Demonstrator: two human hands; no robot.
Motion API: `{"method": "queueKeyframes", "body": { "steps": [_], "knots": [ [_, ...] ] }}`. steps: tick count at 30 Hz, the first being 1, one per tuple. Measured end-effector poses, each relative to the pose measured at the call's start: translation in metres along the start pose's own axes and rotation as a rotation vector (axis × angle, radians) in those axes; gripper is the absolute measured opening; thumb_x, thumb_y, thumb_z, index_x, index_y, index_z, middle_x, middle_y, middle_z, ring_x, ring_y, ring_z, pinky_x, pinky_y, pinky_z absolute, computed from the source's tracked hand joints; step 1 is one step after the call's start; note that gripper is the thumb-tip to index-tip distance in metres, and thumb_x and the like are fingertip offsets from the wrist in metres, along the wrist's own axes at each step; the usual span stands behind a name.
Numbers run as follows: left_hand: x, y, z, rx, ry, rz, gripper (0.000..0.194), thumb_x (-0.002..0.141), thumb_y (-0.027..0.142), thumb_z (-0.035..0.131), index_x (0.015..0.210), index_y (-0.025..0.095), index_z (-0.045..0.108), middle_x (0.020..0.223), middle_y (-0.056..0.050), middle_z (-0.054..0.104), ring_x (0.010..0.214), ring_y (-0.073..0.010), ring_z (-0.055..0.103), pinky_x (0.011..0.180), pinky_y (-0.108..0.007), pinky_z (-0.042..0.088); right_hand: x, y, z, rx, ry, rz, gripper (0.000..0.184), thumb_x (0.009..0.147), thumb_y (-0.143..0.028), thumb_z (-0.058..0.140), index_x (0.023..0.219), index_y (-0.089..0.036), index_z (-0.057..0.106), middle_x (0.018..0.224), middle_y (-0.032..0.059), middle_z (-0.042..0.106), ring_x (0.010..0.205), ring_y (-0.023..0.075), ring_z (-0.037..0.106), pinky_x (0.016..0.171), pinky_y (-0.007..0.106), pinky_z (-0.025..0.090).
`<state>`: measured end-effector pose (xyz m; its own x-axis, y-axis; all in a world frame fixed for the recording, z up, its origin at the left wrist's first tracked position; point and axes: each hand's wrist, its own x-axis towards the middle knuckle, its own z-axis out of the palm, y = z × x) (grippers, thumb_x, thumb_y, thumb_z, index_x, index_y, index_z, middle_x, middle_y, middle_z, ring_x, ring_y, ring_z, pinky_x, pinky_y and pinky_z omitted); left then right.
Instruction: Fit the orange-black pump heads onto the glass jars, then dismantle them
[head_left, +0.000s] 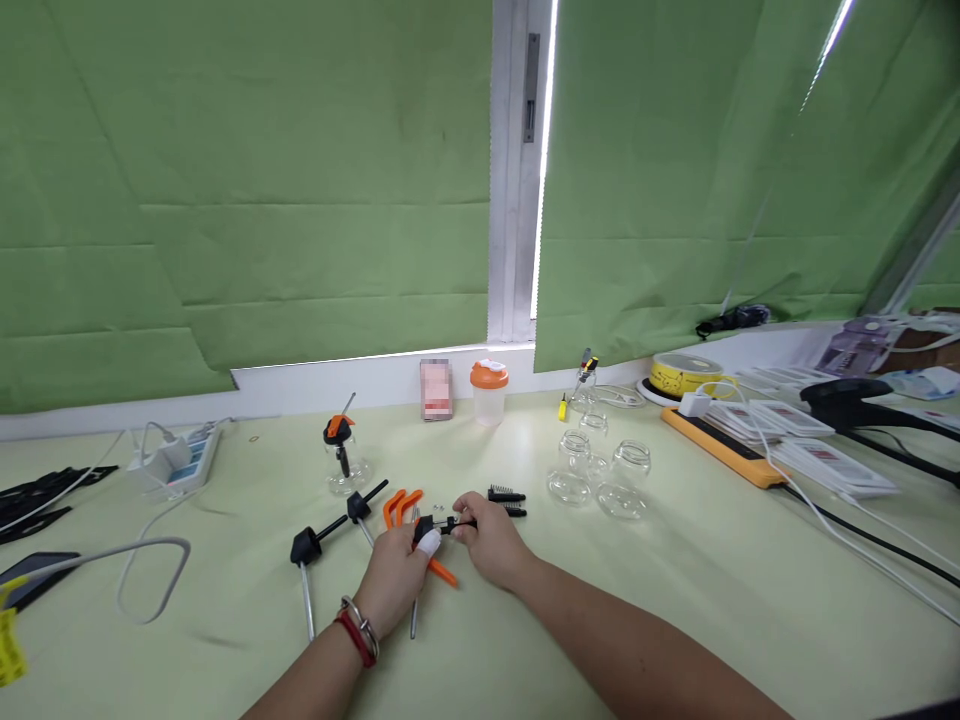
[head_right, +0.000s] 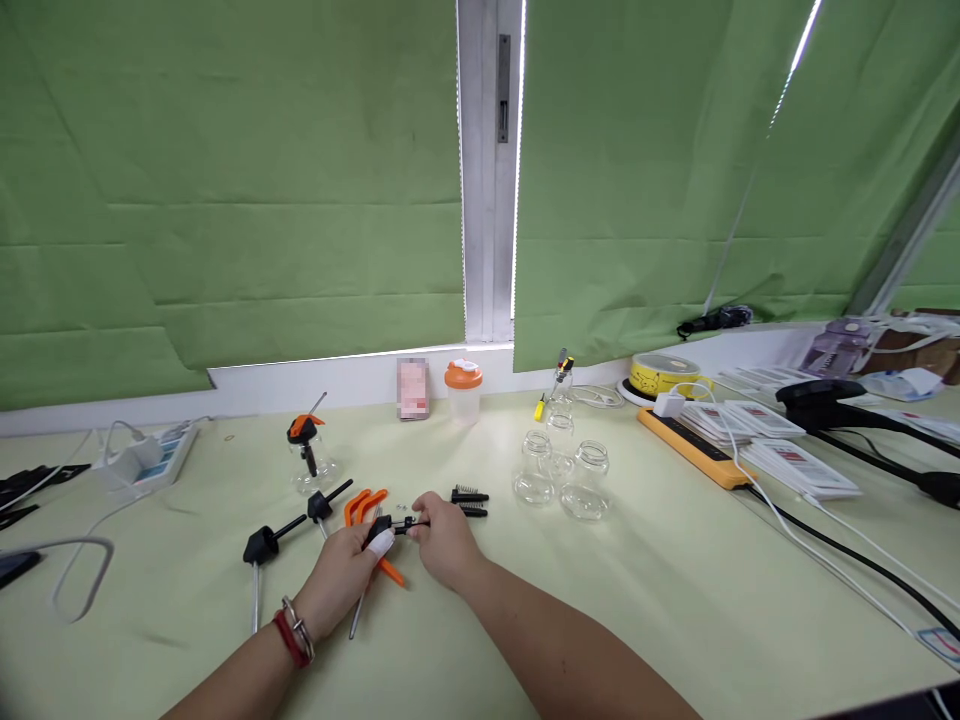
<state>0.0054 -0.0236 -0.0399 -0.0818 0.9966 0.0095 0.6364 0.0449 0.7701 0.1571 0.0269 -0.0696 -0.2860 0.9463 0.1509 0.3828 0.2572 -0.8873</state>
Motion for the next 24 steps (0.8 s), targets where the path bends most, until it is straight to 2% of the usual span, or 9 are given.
{"method": "queueKeyframes", "body": {
  "steps": [3,7,11,16,20,24],
  "knots": [
    [0.0003,-0.0005,0.0001,0.001,-0.003,-0.014,0.033,0.08,0.046,0.046,0.058,0.022,0.041,0.053,0.0,0.046,0.05,-0.0171,0.042,0.048,-0.028,0.028,0.0009,0.0026,0.0005,-0.008,-0.005,0.006,0.016,0.073,-0.011,0.054,0.087,-0.019,0.058,0.077,0.0005,0.06,0.07,0.0148,0.054,0.065,0.025,0.04],
    [0.0022,-0.0018,0.0013,0.025,-0.003,-0.045,0.034,0.08,0.047,0.045,0.058,0.022,0.039,0.052,0.001,0.044,0.049,-0.0164,0.041,0.048,-0.027,0.027,0.0026,0.0063,0.0009,-0.021,-0.009,-0.022,0.028,0.073,-0.012,0.055,0.1,-0.019,0.056,0.073,-0.0006,0.059,0.07,0.0151,0.055,0.066,0.025,0.04],
    [0.0033,-0.0014,0.0024,0.043,0.009,-0.019,0.032,0.078,0.045,0.047,0.056,0.022,0.039,0.053,0.001,0.041,0.052,-0.0166,0.039,0.05,-0.027,0.025,0.0026,0.0059,0.0009,-0.043,-0.015,-0.004,0.03,0.074,-0.014,0.055,0.103,-0.019,0.056,0.076,0.001,0.06,0.072,0.0163,0.056,0.066,0.026,0.041],
    [0.0038,-0.0021,0.0029,0.042,0.008,-0.02,0.031,0.077,0.044,0.047,0.056,0.022,0.04,0.054,0.001,0.041,0.054,-0.0174,0.039,0.051,-0.028,0.025,0.0015,0.005,0.001,-0.074,-0.008,0.016,0.013,0.074,-0.015,0.056,0.087,-0.019,0.059,0.079,0.0024,0.062,0.074,0.0166,0.056,0.067,0.027,0.041],
    [0.0041,-0.0035,0.0031,0.053,0.003,-0.016,0.032,0.078,0.045,0.046,0.057,0.022,0.04,0.054,0.001,0.041,0.053,-0.0169,0.038,0.051,-0.028,0.024,0.0013,0.0045,0.0,-0.051,-0.003,-0.014,0.019,0.074,-0.013,0.055,0.091,-0.021,0.056,0.073,-0.0007,0.059,0.071,0.0155,0.055,0.065,0.026,0.04],
    [0.0035,-0.0019,0.0023,0.043,0.003,0.004,0.031,0.078,0.044,0.046,0.056,0.022,0.04,0.054,0.002,0.04,0.053,-0.0167,0.037,0.052,-0.028,0.025,0.0013,0.0036,-0.0009,-0.045,-0.005,-0.005,0.013,0.073,-0.013,0.055,0.084,-0.02,0.056,0.075,-0.0002,0.059,0.072,0.0155,0.055,0.067,0.026,0.04]
  ]
}}
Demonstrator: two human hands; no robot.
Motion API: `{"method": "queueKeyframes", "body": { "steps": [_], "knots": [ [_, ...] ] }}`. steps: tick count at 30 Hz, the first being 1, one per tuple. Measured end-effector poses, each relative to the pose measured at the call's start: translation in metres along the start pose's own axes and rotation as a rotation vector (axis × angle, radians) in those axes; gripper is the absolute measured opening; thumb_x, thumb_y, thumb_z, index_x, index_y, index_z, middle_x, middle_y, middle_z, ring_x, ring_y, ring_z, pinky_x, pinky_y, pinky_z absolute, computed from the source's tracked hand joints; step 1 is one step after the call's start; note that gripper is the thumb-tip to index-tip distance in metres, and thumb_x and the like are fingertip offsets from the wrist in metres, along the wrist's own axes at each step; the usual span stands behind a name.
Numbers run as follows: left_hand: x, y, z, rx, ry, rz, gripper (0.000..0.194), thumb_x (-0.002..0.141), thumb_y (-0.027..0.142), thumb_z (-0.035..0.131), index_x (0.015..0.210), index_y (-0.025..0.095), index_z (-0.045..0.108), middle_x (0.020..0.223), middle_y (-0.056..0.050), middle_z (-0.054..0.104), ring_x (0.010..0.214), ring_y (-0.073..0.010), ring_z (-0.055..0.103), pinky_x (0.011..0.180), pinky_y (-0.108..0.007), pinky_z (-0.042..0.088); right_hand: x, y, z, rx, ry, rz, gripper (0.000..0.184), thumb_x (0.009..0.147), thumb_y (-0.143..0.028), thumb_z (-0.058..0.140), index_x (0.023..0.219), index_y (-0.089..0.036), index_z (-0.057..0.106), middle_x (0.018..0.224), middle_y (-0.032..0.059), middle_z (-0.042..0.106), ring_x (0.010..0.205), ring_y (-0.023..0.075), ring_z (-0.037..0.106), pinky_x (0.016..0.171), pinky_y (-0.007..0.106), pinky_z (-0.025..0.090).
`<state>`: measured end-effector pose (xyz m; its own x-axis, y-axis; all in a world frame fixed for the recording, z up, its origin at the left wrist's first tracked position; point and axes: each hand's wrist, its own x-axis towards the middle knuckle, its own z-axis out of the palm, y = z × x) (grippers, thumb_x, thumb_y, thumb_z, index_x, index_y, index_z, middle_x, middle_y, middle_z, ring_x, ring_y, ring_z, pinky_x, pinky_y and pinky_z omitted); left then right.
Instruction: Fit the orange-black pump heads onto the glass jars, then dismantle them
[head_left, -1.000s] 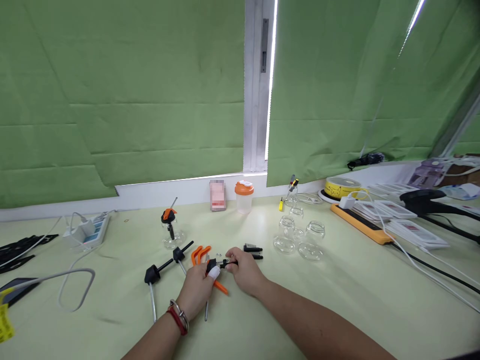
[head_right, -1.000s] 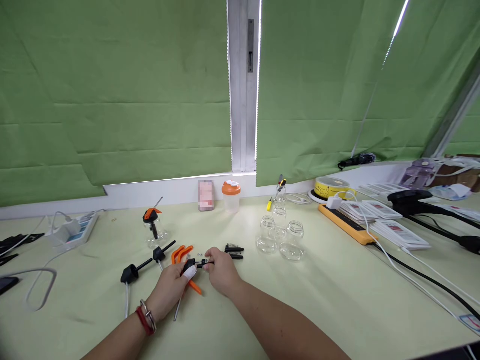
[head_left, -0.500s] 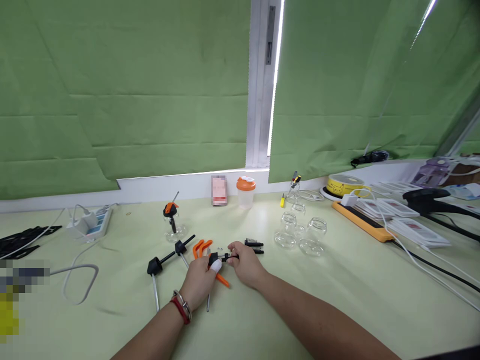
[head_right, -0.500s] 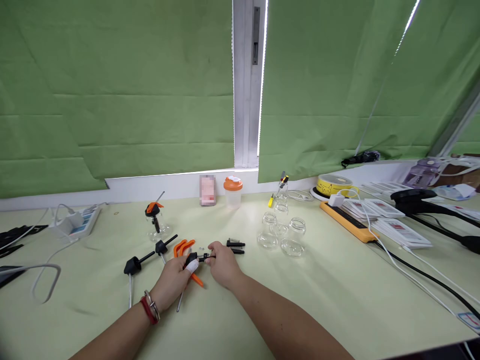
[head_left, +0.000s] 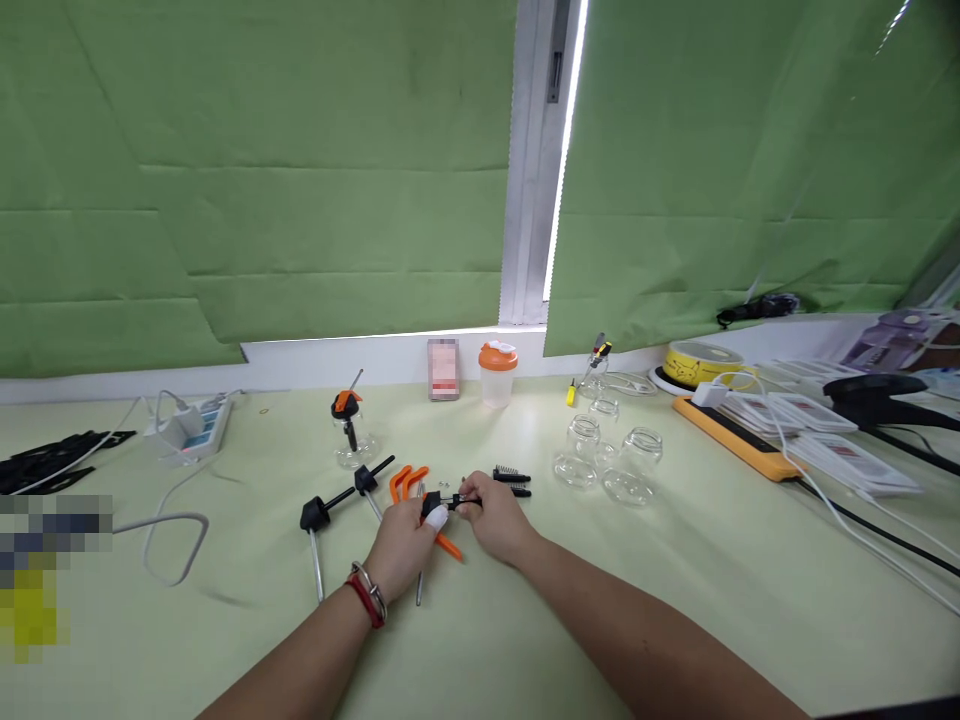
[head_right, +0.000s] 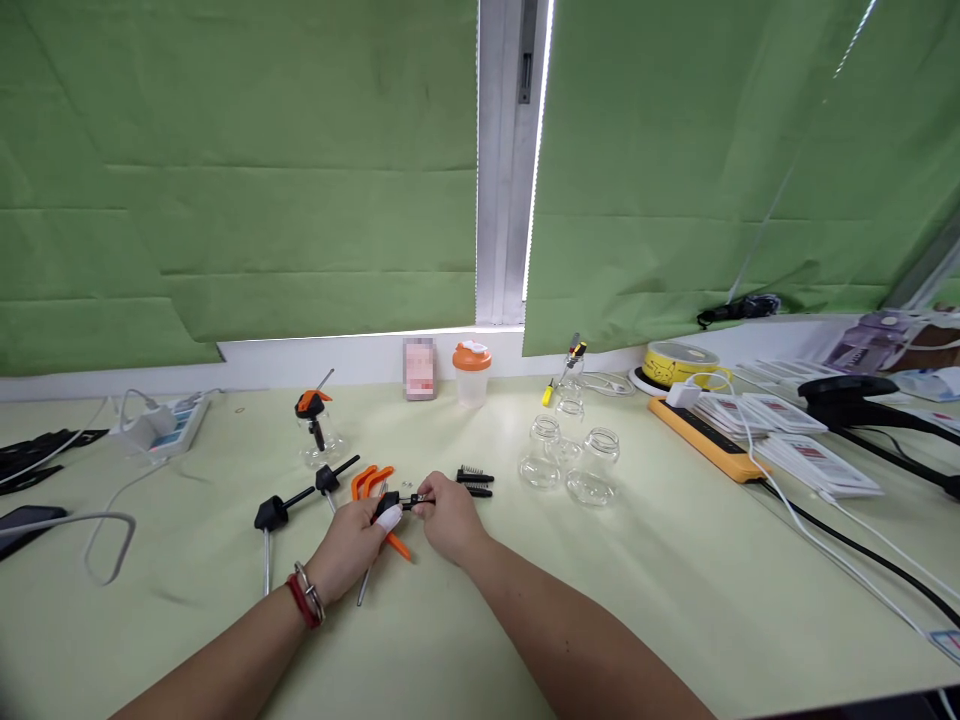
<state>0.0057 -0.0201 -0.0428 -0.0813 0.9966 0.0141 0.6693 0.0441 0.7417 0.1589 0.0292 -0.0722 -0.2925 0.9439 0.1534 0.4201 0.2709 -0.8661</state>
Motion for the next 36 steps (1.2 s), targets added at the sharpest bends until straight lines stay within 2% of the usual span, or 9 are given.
{"method": "queueKeyframes", "body": {
  "steps": [3,13,17,36],
  "knots": [
    [-0.0008,0.0016,-0.0008,-0.005,0.001,0.004,0.032,0.078,0.044,0.046,0.056,0.022,0.04,0.054,0.002,0.04,0.052,-0.0161,0.037,0.052,-0.028,0.026,-0.0001,-0.0001,-0.0004,0.001,0.001,-0.01,0.016,0.074,-0.013,0.055,0.088,-0.02,0.056,0.075,-0.0003,0.059,0.071,0.0155,0.055,0.066,0.026,0.041],
    [-0.001,0.0011,-0.0006,0.015,0.01,0.005,0.032,0.079,0.042,0.046,0.056,0.022,0.038,0.053,0.002,0.041,0.051,-0.0151,0.037,0.05,-0.027,0.027,-0.0003,0.0,-0.0006,-0.021,0.006,-0.009,0.011,0.073,-0.013,0.055,0.082,-0.02,0.054,0.074,-0.0004,0.059,0.07,0.0152,0.054,0.064,0.025,0.039],
    [0.0,-0.0007,0.0002,0.031,0.008,-0.003,0.031,0.08,0.041,0.045,0.057,0.021,0.04,0.053,0.002,0.042,0.051,-0.015,0.038,0.05,-0.027,0.027,0.0001,0.0021,-0.0004,-0.009,-0.002,-0.019,0.015,0.074,-0.014,0.055,0.087,-0.021,0.054,0.072,-0.0015,0.059,0.069,0.0148,0.055,0.065,0.025,0.04],
    [0.0002,0.0004,0.0,0.044,0.033,0.029,0.031,0.079,0.041,0.044,0.056,0.021,0.041,0.053,0.002,0.042,0.051,-0.0152,0.04,0.049,-0.027,0.029,0.0006,0.002,0.0005,-0.01,0.022,-0.016,0.014,0.073,-0.013,0.055,0.085,-0.02,0.057,0.074,-0.0005,0.061,0.07,0.0146,0.056,0.065,0.024,0.042]
  ]
}}
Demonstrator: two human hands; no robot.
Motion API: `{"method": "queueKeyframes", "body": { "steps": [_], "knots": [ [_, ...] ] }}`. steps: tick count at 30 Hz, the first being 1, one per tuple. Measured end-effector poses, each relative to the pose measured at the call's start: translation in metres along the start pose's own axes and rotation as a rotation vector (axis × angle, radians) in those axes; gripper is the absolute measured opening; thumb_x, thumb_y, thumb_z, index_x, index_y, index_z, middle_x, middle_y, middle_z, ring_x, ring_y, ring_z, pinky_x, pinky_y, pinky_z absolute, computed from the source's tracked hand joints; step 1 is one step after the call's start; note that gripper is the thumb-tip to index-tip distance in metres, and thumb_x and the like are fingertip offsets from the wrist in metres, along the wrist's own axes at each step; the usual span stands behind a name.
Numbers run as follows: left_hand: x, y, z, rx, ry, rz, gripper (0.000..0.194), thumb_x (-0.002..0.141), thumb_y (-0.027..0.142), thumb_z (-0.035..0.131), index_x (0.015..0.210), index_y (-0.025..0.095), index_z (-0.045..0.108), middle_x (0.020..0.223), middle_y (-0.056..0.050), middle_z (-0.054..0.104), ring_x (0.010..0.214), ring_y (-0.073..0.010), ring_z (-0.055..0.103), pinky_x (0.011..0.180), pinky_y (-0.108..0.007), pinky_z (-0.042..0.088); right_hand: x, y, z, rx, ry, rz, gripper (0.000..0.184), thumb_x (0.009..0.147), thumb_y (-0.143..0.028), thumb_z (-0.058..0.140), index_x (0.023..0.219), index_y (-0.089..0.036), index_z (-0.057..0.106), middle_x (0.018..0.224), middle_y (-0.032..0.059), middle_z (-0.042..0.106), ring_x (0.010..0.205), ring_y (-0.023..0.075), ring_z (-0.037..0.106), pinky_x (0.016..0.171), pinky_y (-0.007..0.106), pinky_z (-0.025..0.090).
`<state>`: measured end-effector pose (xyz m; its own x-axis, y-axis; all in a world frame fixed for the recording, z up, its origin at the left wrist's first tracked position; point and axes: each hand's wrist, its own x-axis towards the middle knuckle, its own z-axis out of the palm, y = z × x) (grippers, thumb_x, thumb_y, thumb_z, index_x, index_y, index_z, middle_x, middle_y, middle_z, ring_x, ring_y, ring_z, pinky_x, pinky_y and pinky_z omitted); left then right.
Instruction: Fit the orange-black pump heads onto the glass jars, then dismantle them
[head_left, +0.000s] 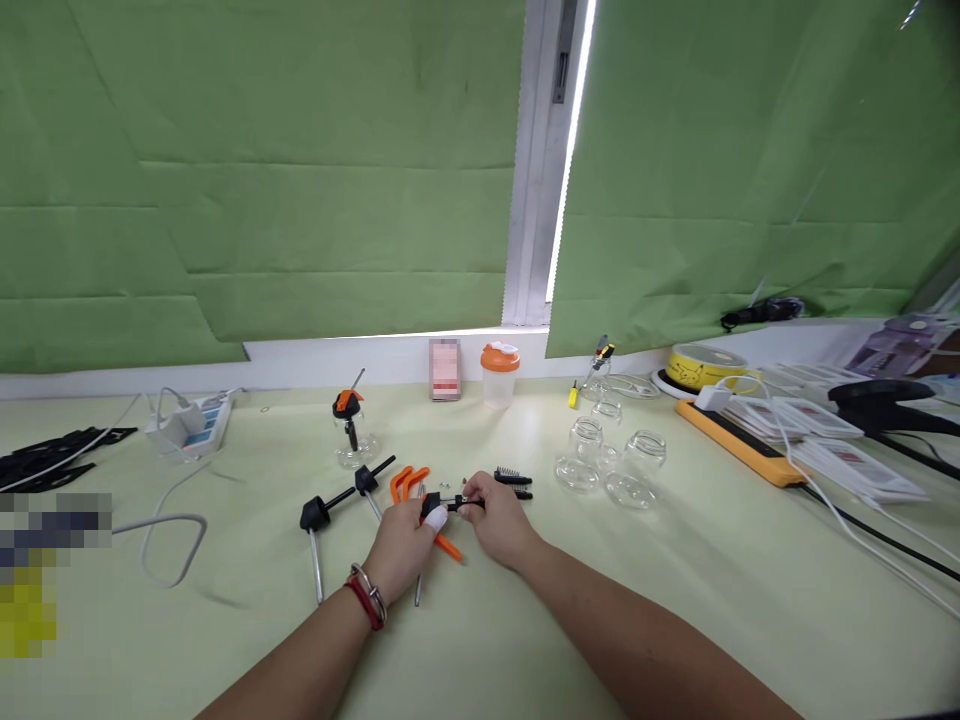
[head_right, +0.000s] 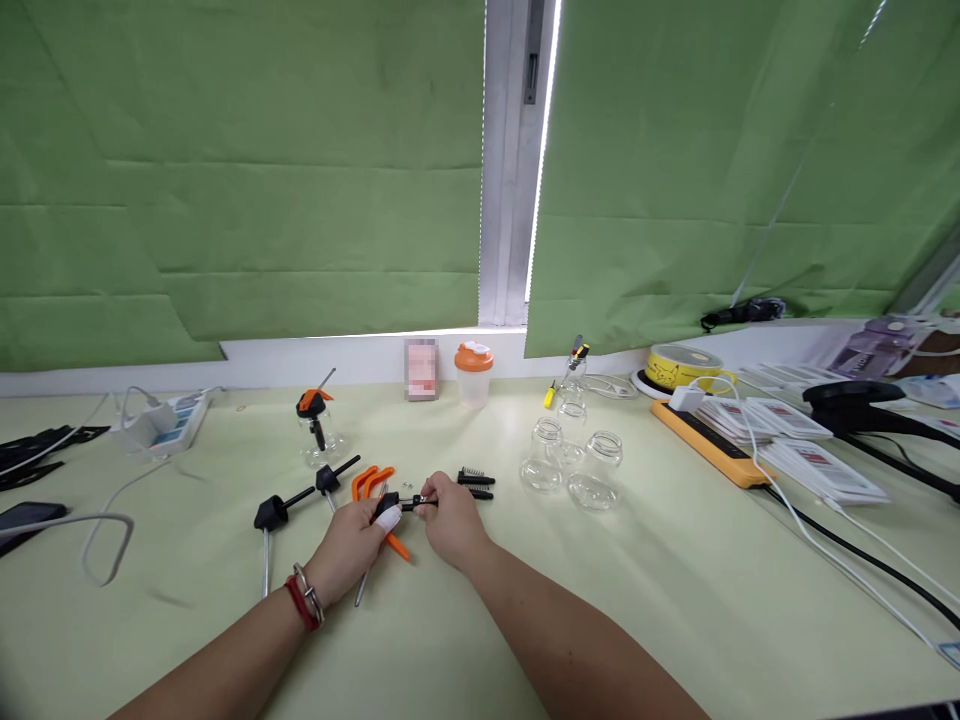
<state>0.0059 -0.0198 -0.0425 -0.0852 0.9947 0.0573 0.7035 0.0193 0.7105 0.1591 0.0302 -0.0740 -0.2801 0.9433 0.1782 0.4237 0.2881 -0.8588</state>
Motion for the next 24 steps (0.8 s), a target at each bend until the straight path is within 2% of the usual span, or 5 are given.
{"method": "queueKeyframes", "body": {
  "steps": [8,12,16,20,24],
  "knots": [
    [0.0002,-0.0007,0.0007,0.003,-0.001,-0.011,0.03,0.08,0.041,0.044,0.058,0.021,0.041,0.054,0.002,0.043,0.052,-0.0165,0.042,0.051,-0.028,0.03,-0.0007,-0.0008,0.0005,-0.024,0.017,0.028,0.013,0.072,-0.013,0.057,0.083,-0.019,0.059,0.079,0.0023,0.063,0.074,0.0163,0.058,0.068,0.026,0.043],
    [0.0007,-0.0011,0.0005,0.003,-0.005,0.003,0.029,0.08,0.041,0.044,0.058,0.022,0.041,0.053,0.001,0.044,0.052,-0.0169,0.043,0.05,-0.028,0.03,-0.0008,-0.0012,-0.0004,-0.003,-0.001,0.034,0.019,0.074,-0.015,0.056,0.092,-0.02,0.06,0.079,0.0019,0.063,0.073,0.0163,0.058,0.068,0.027,0.044],
    [0.0003,-0.0002,0.0012,0.008,-0.006,-0.013,0.031,0.08,0.04,0.044,0.056,0.022,0.039,0.054,0.001,0.045,0.052,-0.0162,0.042,0.05,-0.028,0.029,0.0009,-0.001,-0.0012,0.0,-0.03,0.054,0.017,0.074,-0.014,0.056,0.089,-0.019,0.062,0.085,0.0039,0.065,0.079,0.0172,0.06,0.072,0.027,0.045],
    [0.0001,0.0002,0.0036,0.053,0.001,-0.018,0.03,0.081,0.04,0.045,0.057,0.021,0.04,0.056,0.001,0.045,0.053,-0.0162,0.042,0.05,-0.028,0.028,0.0029,0.0017,0.0001,0.001,-0.044,0.055,0.025,0.074,-0.015,0.056,0.099,-0.019,0.06,0.083,0.0036,0.063,0.077,0.0169,0.059,0.071,0.027,0.045],
    [0.0008,-0.0005,0.0049,0.097,0.016,-0.032,0.03,0.081,0.039,0.044,0.057,0.022,0.039,0.056,0.0,0.045,0.054,-0.0167,0.043,0.05,-0.028,0.028,0.0032,0.0041,0.0026,-0.02,-0.025,0.039,0.016,0.073,-0.015,0.057,0.088,-0.019,0.059,0.079,0.002,0.062,0.073,0.016,0.057,0.067,0.026,0.043]
  ]
}}
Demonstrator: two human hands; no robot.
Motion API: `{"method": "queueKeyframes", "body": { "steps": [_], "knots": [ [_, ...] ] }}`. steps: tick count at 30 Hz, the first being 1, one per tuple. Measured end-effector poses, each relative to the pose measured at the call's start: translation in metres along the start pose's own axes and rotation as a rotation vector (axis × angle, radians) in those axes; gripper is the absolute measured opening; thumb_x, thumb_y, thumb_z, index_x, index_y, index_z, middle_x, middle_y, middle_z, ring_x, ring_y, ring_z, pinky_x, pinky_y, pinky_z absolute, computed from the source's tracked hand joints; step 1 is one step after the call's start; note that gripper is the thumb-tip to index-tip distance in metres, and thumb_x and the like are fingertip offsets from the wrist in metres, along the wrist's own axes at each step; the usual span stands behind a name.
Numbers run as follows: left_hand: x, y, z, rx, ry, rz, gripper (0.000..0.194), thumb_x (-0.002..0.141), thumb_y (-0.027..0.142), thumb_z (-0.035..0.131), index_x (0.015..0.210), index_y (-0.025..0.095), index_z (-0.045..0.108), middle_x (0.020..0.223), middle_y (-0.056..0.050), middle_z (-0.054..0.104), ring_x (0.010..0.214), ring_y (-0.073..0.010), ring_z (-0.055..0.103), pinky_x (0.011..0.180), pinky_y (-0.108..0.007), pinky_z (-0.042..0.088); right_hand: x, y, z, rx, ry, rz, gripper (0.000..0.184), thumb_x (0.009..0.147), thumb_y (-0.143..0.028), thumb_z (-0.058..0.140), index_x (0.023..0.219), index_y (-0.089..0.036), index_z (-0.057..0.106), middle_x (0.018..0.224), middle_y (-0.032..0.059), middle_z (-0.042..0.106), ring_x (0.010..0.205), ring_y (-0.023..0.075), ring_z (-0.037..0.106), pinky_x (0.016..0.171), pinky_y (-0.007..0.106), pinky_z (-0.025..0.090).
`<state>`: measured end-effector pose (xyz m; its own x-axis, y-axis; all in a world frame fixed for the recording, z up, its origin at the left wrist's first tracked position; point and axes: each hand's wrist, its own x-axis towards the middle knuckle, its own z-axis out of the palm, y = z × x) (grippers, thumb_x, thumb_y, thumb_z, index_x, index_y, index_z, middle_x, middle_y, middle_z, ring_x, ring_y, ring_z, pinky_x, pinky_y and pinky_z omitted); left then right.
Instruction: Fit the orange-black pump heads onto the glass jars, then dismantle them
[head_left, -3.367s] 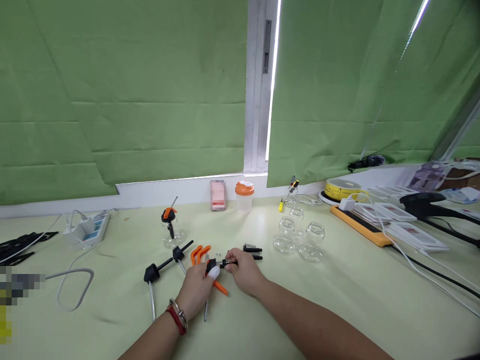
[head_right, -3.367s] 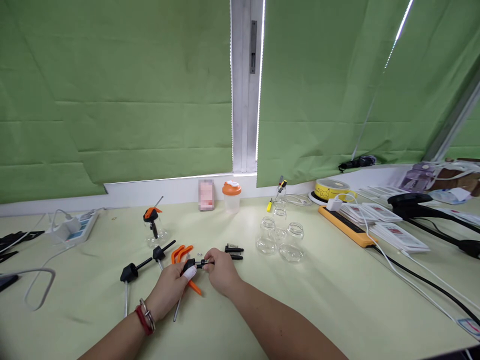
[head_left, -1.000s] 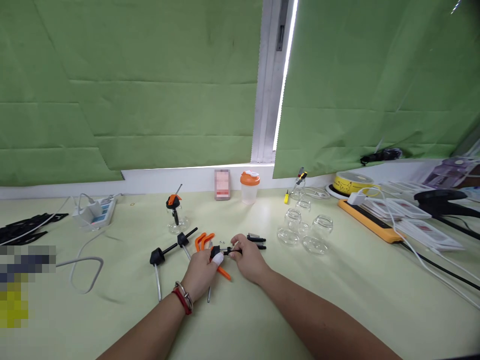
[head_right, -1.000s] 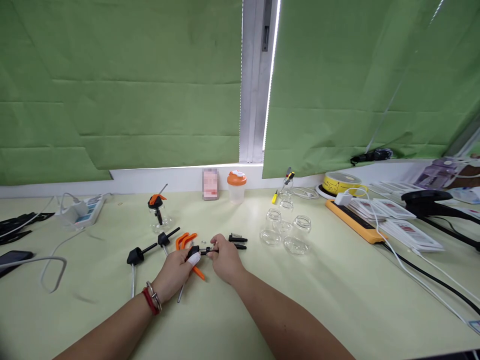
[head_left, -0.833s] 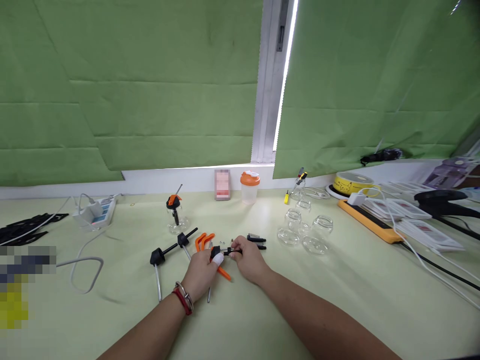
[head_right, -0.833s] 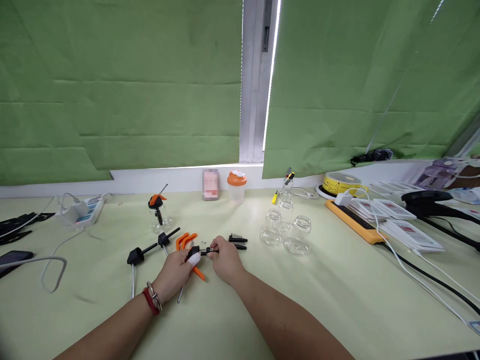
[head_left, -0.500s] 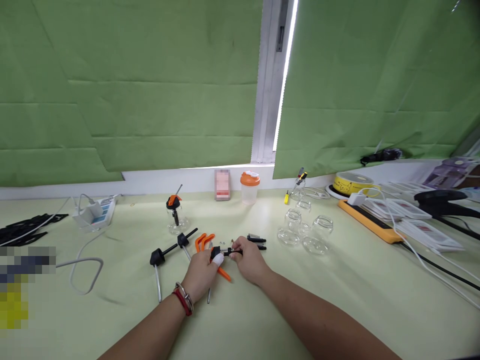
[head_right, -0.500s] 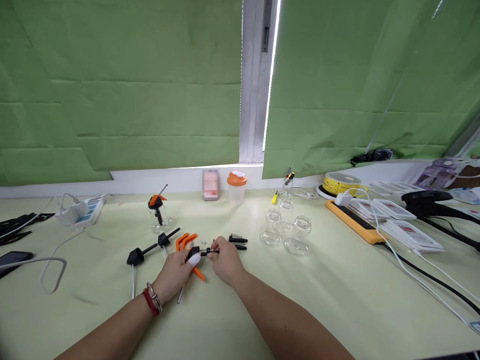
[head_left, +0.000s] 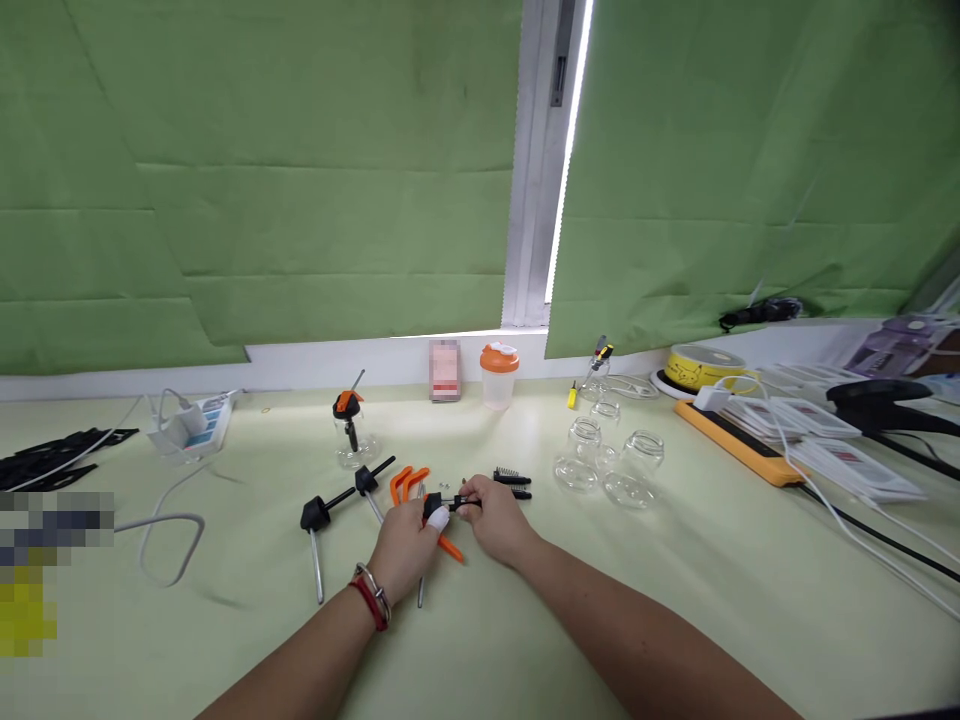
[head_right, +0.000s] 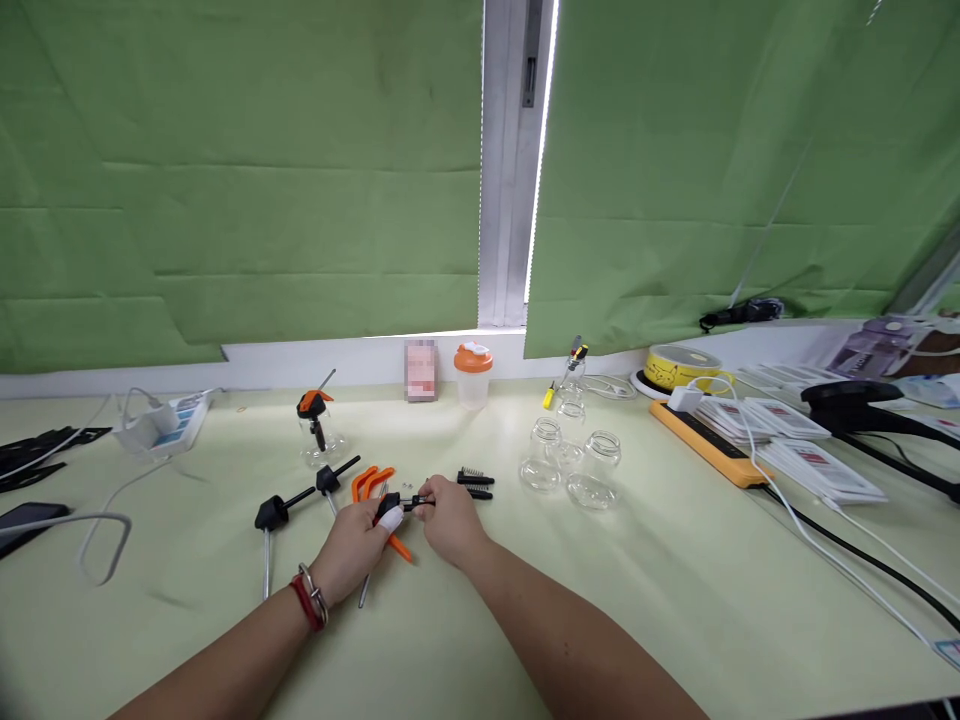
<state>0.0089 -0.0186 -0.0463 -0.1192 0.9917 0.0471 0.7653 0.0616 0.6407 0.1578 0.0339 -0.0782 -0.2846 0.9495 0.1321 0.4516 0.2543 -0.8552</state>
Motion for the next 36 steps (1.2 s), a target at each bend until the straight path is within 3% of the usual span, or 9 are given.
{"method": "queueKeyframes", "body": {
  "steps": [20,27,32,36],
  "knots": [
    [0.0,0.0,-0.002,-0.036,-0.017,-0.001,0.032,0.082,0.043,0.042,0.059,0.021,0.041,0.056,0.001,0.044,0.053,-0.0169,0.043,0.049,-0.028,0.029,-0.004,-0.002,-0.001,0.01,0.019,-0.047,0.017,0.075,-0.015,0.053,0.09,-0.022,0.055,0.075,-0.0008,0.059,0.071,0.0152,0.055,0.064,0.025,0.041],
    [-0.002,-0.002,-0.007,-0.083,-0.003,-0.016,0.028,0.079,0.044,0.047,0.064,0.02,0.051,0.055,0.001,0.048,0.054,-0.018,0.048,0.049,-0.028,0.031,-0.005,-0.001,-0.002,0.029,0.025,-0.05,0.015,0.074,-0.016,0.054,0.088,-0.021,0.056,0.074,-0.0013,0.059,0.069,0.0144,0.055,0.065,0.025,0.041],
    [-0.002,-0.004,-0.008,-0.146,0.025,-0.058,0.024,0.073,0.043,0.055,0.072,0.019,0.058,0.058,-0.001,0.055,0.058,-0.0206,0.055,0.051,-0.029,0.037,-0.004,0.001,-0.011,0.053,-0.005,-0.038,0.014,0.073,-0.018,0.057,0.088,-0.021,0.057,0.077,-0.0004,0.061,0.071,0.0144,0.057,0.065,0.025,0.042],
    [-0.001,-0.006,-0.013,-0.198,0.041,-0.079,0.022,0.071,0.04,0.058,0.072,0.019,0.06,0.059,0.0,0.056,0.057,-0.0189,0.056,0.05,-0.027,0.039,-0.005,-0.002,-0.028,0.001,-0.008,0.05,0.01,0.072,-0.024,0.061,0.081,-0.019,0.059,0.074,0.001,0.062,0.067,0.0149,0.057,0.059,0.024,0.041]
  ]
}}
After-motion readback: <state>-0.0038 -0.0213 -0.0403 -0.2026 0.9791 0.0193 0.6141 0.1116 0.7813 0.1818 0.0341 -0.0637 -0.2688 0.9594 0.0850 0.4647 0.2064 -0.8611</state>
